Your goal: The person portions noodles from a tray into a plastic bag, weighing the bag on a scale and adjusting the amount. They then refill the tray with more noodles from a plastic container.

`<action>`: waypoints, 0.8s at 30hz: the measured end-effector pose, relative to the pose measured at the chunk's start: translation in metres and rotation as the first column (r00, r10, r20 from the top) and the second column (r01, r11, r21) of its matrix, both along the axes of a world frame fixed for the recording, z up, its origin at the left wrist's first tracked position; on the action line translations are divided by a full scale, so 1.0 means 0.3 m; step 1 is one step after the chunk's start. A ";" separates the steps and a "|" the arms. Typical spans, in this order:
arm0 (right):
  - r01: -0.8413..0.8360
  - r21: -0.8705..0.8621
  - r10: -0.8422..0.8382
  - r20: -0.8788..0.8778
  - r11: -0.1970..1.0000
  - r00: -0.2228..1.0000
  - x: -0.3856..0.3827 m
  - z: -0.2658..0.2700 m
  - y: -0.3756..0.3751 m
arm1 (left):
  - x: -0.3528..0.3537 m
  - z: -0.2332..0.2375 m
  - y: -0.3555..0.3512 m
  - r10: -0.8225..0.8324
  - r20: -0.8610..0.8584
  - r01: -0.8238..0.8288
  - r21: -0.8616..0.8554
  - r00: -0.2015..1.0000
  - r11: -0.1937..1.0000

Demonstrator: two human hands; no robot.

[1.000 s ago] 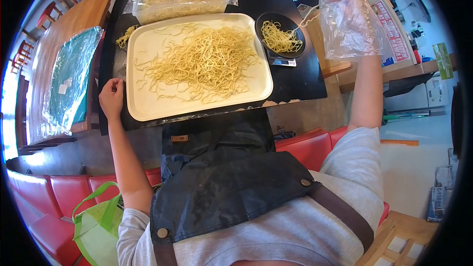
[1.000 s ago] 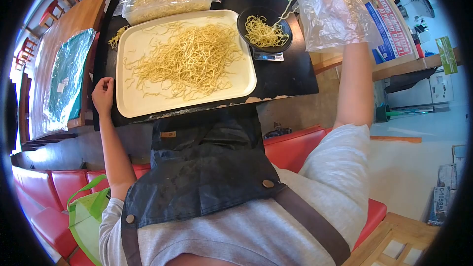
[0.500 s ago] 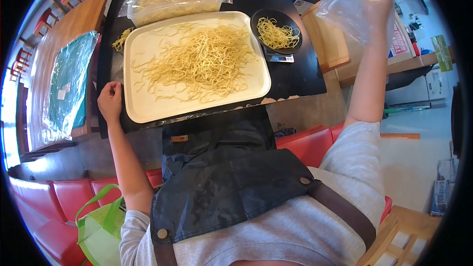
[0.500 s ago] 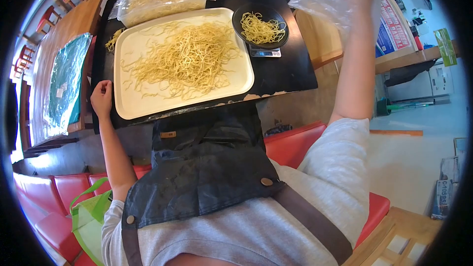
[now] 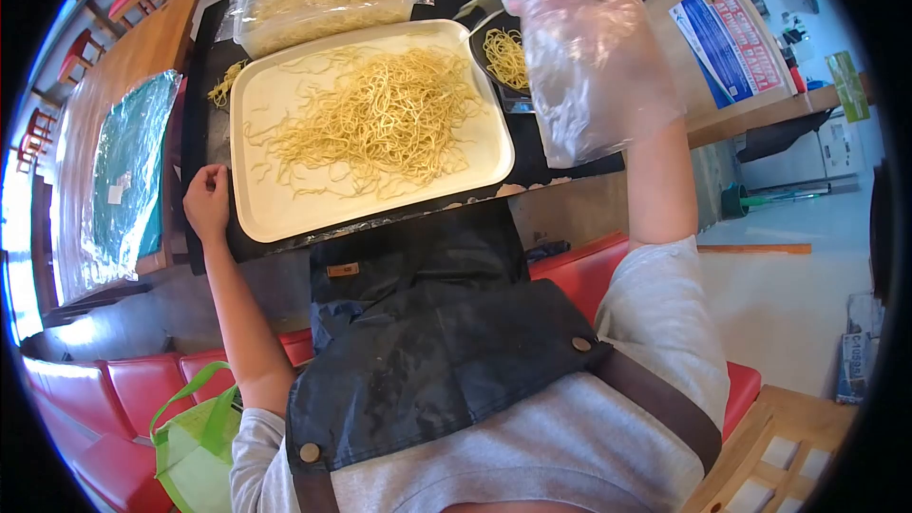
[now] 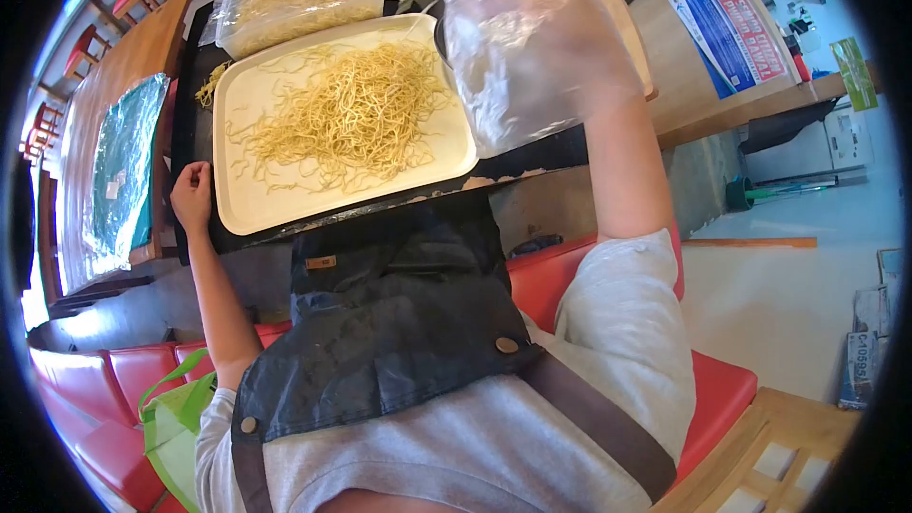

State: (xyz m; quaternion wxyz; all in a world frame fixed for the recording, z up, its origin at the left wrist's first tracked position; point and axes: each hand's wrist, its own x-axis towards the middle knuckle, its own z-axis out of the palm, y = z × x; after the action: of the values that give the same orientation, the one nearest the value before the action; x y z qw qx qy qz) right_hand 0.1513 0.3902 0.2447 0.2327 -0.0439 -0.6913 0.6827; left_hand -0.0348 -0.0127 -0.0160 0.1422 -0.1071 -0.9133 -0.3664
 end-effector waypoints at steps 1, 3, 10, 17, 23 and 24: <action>0.007 -0.005 -0.007 -0.001 1.000 1.000 0.002 -0.004 0.017 | -0.003 -0.005 -0.003 0.004 -0.010 -0.004 0.005 1.000 1.000; -0.140 -0.013 0.137 -0.146 0.990 0.980 -0.016 -0.009 0.103 | -0.005 -0.017 -0.008 -0.004 -0.010 0.004 0.014 1.000 1.000; 0.294 0.217 -0.286 -0.069 0.931 0.956 0.091 0.006 0.148 | -0.008 -0.018 -0.006 0.002 0.008 -0.002 0.032 1.000 0.999; 0.058 0.817 -0.337 0.172 0.574 0.926 0.046 -0.243 0.227 | -0.006 -0.011 -0.001 0.016 -0.009 -0.015 0.007 1.000 1.000; -0.236 0.940 -0.282 0.163 -0.246 0.945 -0.120 -0.445 0.259 | 0.003 0.000 -0.003 0.006 0.014 -0.006 -0.020 1.000 1.000; -0.314 0.939 -0.345 0.251 -0.139 0.904 -0.150 -0.467 0.271 | 0.001 -0.002 -0.004 0.027 0.016 -0.027 -0.040 0.999 0.999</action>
State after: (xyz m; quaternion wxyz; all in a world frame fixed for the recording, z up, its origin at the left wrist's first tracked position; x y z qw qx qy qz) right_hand 0.1063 0.4717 0.1046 0.0350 -0.0094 -0.9931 -0.1118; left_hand -0.0345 -0.0139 -0.0166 0.1372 -0.0944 -0.9228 -0.3473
